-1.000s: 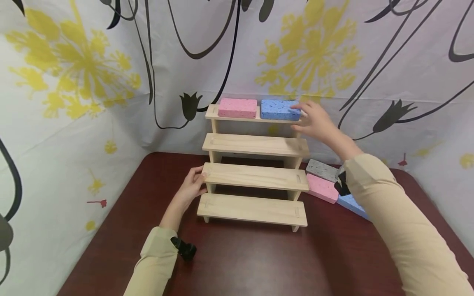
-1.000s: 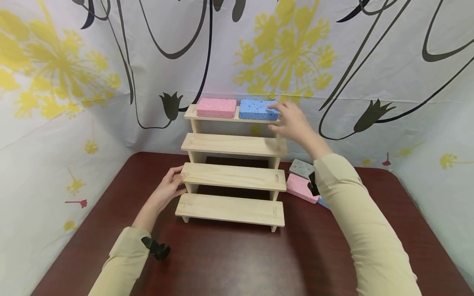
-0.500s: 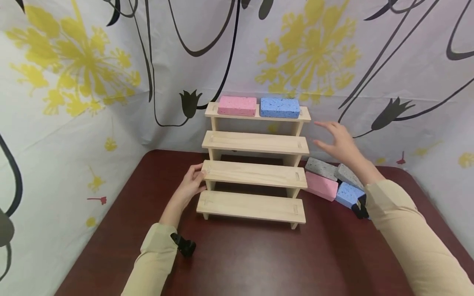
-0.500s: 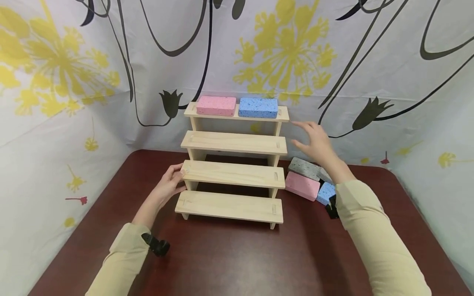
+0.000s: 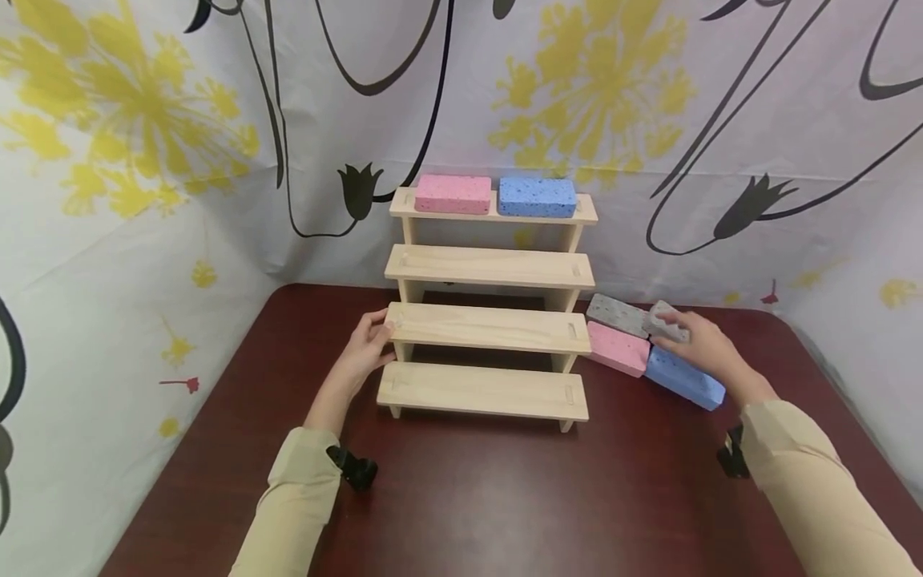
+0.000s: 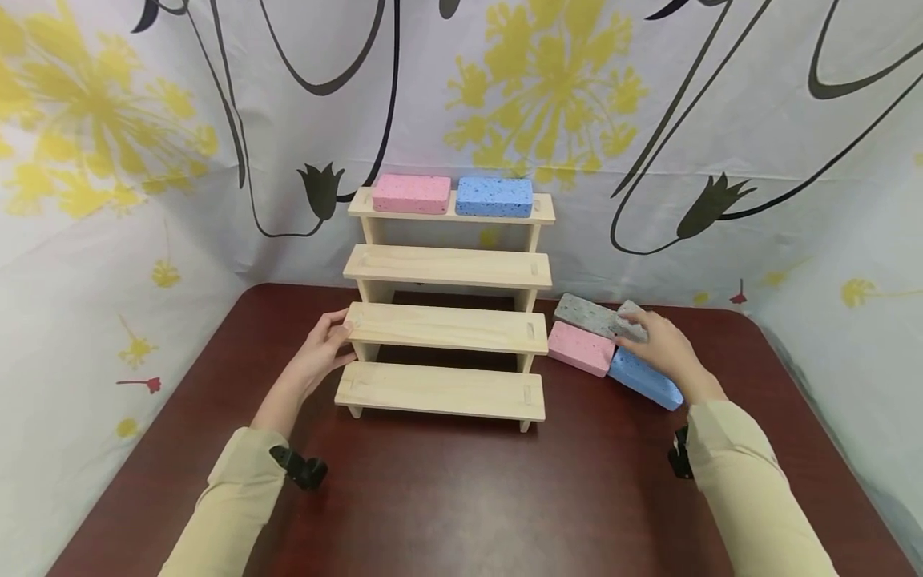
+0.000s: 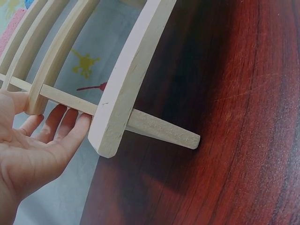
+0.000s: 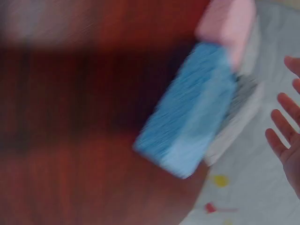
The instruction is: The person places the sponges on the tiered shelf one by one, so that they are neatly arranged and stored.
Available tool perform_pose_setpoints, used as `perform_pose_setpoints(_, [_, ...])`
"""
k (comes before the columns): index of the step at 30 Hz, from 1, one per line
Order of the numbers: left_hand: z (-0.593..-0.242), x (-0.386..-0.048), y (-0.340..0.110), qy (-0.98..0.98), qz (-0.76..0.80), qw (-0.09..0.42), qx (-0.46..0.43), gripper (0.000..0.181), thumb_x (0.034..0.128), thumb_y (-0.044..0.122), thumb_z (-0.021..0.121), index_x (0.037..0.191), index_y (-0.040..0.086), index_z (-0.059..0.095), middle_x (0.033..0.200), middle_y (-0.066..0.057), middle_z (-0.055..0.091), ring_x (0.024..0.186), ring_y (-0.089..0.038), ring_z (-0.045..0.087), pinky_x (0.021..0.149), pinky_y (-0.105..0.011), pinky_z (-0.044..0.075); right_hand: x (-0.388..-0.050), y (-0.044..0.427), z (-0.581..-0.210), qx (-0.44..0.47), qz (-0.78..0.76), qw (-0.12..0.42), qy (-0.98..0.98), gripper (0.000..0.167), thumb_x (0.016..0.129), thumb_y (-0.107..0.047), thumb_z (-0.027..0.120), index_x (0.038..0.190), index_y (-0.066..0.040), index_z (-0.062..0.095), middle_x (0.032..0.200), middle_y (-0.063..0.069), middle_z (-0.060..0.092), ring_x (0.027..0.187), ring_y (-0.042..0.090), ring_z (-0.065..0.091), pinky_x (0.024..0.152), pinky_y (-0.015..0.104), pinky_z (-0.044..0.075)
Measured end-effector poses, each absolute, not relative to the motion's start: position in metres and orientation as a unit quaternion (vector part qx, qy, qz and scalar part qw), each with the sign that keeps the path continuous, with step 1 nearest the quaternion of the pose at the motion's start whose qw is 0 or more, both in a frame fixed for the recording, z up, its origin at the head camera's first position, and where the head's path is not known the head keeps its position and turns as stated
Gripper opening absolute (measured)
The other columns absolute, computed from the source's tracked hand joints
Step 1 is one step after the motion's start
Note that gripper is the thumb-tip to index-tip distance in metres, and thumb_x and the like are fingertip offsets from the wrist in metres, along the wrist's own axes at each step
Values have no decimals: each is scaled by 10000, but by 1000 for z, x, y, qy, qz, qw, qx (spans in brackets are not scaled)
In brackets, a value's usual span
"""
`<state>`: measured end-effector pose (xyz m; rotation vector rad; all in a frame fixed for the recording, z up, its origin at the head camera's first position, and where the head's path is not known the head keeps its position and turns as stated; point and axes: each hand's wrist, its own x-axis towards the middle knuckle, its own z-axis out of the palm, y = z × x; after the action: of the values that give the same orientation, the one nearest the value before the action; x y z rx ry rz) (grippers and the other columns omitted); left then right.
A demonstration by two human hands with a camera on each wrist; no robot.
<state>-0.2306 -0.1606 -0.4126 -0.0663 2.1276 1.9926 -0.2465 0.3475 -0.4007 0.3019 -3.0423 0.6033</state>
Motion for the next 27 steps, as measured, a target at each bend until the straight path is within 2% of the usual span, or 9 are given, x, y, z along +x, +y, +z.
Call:
perform_pose_setpoints(4, [-403, -225, -160, 723, 680, 116, -24, 486, 999, 239, 342, 1436, 114, 170, 1419, -216, 287, 1336, -332, 304, 1067, -505, 333, -239, 365, -421, 73, 169, -33, -982, 703, 825, -438, 631, 1292, 46, 430, 1228, 341, 474, 1114, 492, 428, 882, 668, 369])
perform_pose_setpoints(8, [-409, -228, -162, 726, 679, 112, -24, 479, 999, 248, 340, 1433, 124, 177, 1415, -209, 293, 1332, -328, 311, 1065, -507, 334, -232, 375, -439, 51, 153, -53, -985, 878, 755, -546, 651, 1332, 54, 371, 1284, 382, 334, 1113, 532, 325, 879, 692, 330])
perform_pose_setpoints(12, [-418, -233, -162, 722, 682, 109, -20, 480, 995, 267, 355, 1429, 140, 193, 1406, -203, 307, 1330, -320, 317, 1065, -507, 335, -227, 377, -446, 31, 144, -65, -987, 972, 708, -603, 656, 1357, 44, 332, 1273, 397, 249, 1078, 523, 258, 839, 655, 304])
perform_pose_setpoints(16, [-418, -233, -161, 721, 684, 109, -22, 476, 994, 267, 360, 1425, 143, 201, 1406, -199, 309, 1332, -316, 315, 1062, -508, 339, -228, 375, -444, 27, 143, -63, -987, 950, 693, -570, 687, 1326, 52, 348, 1226, 401, 274, 1051, 513, 265, 802, 617, 314])
perform_pose_setpoints(23, [-418, -234, -161, 721, 684, 107, -27, 472, 994, 264, 363, 1422, 146, 204, 1407, -189, 315, 1327, -309, 326, 1059, -502, 348, -231, 369, -434, 37, 148, -61, -986, 852, 647, -419, 780, 1230, 36, 356, 1195, 387, 286, 1038, 506, 279, 811, 660, 337])
perform_pose_setpoints(27, [-419, -235, -161, 720, 685, 109, -27, 476, 994, 266, 360, 1424, 145, 198, 1417, -188, 305, 1330, -309, 321, 1063, -503, 342, -232, 367, -426, 43, 134, -60, -988, 852, 625, -421, 793, 1209, 30, 367, 1162, 380, 314, 1009, 498, 303, 778, 654, 365])
